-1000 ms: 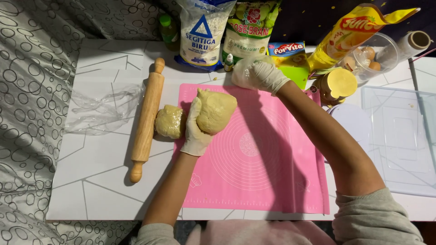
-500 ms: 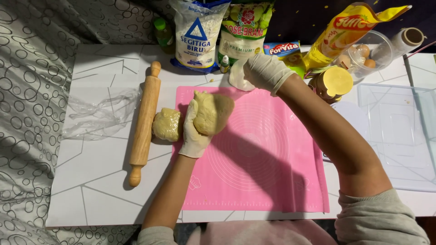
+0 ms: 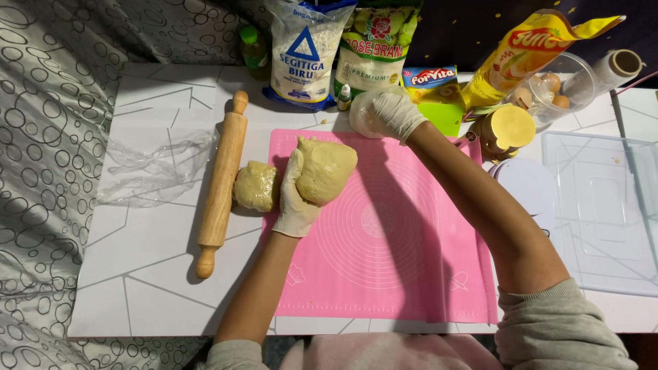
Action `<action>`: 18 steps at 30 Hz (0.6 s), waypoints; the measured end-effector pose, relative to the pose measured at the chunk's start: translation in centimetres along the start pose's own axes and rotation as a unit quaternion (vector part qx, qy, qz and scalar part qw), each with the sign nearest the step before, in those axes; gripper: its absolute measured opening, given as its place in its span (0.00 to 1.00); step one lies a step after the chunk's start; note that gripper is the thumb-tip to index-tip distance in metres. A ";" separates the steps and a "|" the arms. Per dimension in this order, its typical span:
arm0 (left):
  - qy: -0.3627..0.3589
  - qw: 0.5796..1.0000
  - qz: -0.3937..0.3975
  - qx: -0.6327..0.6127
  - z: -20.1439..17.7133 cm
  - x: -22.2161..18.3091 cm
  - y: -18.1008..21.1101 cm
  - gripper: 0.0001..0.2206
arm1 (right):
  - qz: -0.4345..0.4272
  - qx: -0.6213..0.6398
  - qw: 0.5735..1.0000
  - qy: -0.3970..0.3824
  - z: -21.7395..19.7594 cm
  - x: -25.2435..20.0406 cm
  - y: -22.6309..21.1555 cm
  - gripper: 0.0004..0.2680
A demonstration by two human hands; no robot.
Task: Putting on gloves, wrapping a portion of dough in plastic, and kneading a larger dough mass on a floured silicone mat.
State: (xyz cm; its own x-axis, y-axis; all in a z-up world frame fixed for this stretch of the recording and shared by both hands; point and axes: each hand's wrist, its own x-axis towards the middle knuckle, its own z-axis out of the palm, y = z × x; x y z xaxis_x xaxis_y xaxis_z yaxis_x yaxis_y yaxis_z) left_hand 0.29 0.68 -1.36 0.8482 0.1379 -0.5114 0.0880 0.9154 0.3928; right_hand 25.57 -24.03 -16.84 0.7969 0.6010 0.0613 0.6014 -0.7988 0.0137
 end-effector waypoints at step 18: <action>-0.030 1.000 -0.002 0.003 0.2 -0.7 -0.3 0.17 | -0.090 0.210 0.974 0.013 -13.9 -3.2 -3.2 0.11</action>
State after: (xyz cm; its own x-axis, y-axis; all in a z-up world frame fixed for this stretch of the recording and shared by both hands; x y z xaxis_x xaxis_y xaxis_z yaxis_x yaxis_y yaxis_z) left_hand -0.20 0.22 -1.01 0.8773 0.1121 -0.4666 0.0943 0.9131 0.3967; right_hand 20.31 -23.78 -3.17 0.6777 0.7255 0.1204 0.7062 -0.5963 -0.3817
